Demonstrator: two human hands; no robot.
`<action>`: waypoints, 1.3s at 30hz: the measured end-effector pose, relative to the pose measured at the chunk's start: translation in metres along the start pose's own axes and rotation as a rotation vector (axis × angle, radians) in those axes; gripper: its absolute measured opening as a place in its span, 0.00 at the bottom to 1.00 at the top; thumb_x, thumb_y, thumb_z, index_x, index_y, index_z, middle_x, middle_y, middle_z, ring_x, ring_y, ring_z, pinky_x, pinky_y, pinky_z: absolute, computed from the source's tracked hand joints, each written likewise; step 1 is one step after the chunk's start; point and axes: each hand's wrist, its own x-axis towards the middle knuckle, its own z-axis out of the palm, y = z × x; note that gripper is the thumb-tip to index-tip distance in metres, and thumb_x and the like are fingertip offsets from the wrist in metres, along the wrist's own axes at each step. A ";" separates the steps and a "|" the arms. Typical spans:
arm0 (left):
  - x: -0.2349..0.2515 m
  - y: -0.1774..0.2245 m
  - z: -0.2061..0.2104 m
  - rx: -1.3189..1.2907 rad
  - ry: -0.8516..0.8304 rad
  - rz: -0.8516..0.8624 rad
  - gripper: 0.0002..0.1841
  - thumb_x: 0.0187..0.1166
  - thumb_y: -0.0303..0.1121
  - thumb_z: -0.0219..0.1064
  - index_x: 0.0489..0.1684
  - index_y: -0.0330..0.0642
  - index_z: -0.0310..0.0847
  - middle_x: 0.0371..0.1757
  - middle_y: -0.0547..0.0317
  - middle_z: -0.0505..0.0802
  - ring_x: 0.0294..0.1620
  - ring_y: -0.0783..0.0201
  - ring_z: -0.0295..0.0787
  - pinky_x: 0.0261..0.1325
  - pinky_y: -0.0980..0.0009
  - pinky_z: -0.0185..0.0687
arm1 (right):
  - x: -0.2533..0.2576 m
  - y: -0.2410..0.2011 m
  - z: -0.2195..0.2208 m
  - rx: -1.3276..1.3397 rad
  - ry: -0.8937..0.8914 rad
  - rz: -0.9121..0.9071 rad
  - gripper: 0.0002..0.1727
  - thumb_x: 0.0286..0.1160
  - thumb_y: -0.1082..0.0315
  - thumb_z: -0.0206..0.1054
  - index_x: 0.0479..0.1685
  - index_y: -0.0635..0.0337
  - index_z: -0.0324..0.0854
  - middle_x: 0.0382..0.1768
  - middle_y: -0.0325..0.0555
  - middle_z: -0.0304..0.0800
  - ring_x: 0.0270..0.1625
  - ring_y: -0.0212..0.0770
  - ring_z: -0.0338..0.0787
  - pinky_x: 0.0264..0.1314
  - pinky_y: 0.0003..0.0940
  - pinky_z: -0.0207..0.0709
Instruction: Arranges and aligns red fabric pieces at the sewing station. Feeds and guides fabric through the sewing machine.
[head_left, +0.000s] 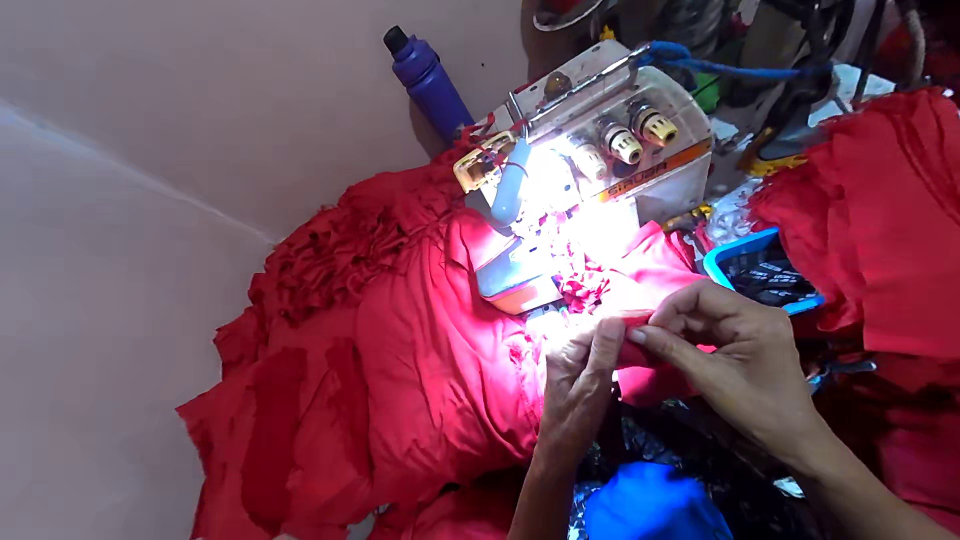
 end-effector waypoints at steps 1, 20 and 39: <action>-0.004 -0.002 -0.006 0.004 -0.041 0.041 0.15 0.88 0.31 0.56 0.40 0.39 0.90 0.33 0.72 0.93 0.38 0.82 0.89 0.47 0.80 0.86 | -0.001 0.000 0.003 -0.008 -0.001 0.009 0.08 0.67 0.64 0.76 0.35 0.50 0.80 0.22 0.21 0.82 0.25 0.13 0.80 0.29 0.09 0.76; -0.019 0.053 -0.116 0.594 -0.131 0.406 0.13 0.87 0.31 0.60 0.43 0.34 0.92 0.40 0.64 0.92 0.45 0.83 0.85 0.52 0.86 0.81 | -0.012 -0.013 0.052 0.231 -0.617 0.103 0.09 0.77 0.62 0.67 0.33 0.58 0.85 0.20 0.21 0.75 0.25 0.08 0.71 0.27 0.05 0.63; 0.082 -0.041 -0.070 1.183 0.379 0.453 0.07 0.73 0.33 0.71 0.36 0.40 0.94 0.42 0.47 0.93 0.48 0.47 0.89 0.50 0.51 0.76 | 0.005 0.046 0.088 -0.207 -0.115 0.232 0.18 0.76 0.59 0.66 0.45 0.67 0.90 0.32 0.41 0.90 0.32 0.24 0.83 0.39 0.21 0.77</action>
